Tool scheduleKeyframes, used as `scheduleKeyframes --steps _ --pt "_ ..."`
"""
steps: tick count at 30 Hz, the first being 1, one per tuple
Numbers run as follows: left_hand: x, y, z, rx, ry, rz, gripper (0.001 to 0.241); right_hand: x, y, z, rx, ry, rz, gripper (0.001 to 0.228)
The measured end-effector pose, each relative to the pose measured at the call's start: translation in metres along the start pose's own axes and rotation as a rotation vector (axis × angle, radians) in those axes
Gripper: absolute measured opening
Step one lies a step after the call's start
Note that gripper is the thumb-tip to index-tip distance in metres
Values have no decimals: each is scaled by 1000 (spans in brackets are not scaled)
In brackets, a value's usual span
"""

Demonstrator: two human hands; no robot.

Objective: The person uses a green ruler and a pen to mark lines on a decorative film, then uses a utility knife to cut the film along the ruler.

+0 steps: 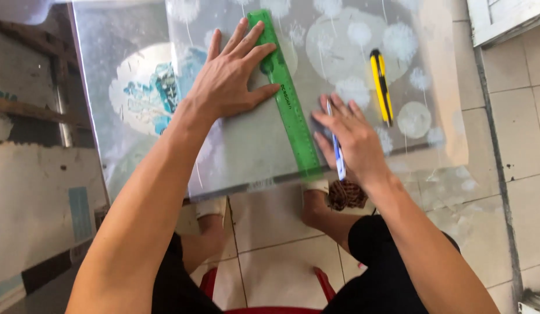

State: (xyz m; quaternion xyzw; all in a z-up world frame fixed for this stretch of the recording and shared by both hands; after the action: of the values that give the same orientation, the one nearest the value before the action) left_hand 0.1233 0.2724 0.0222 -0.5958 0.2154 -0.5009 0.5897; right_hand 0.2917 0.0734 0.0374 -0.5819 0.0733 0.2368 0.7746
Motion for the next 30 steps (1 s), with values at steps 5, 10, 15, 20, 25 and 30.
scheduleKeyframes --steps 5,10,15,20,25,30 --pt "13 9 1 -85 -162 46 99 0 -7 -14 -9 -34 -56 35" --pt "41 12 -25 -81 -159 130 99 -1 -13 -42 -77 -90 -64 44" --pt "52 16 -43 -1 -115 86 97 7 -19 -44 -17 -55 86 27" --pt "36 4 -25 -163 -114 66 109 5 -14 -28 59 -36 -26 27" --pt "19 5 -1 -141 -74 22 109 15 -19 -26 51 -57 -13 29" --pt "24 11 -11 -162 -123 157 105 14 -22 -29 51 -40 12 29"
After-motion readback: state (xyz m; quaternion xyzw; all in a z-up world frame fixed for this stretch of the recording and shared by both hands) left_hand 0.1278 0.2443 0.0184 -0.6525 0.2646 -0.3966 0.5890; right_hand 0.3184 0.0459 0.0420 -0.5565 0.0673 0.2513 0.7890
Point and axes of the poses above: each hand's wrist, its own z-axis towards the middle knuckle, its own y-axis out of the palm, x = y × z, the point moved 4 cm from there along z, towards the middle knuckle, and after that the axes turned 4 degrees about z, right-handed, at the moved point
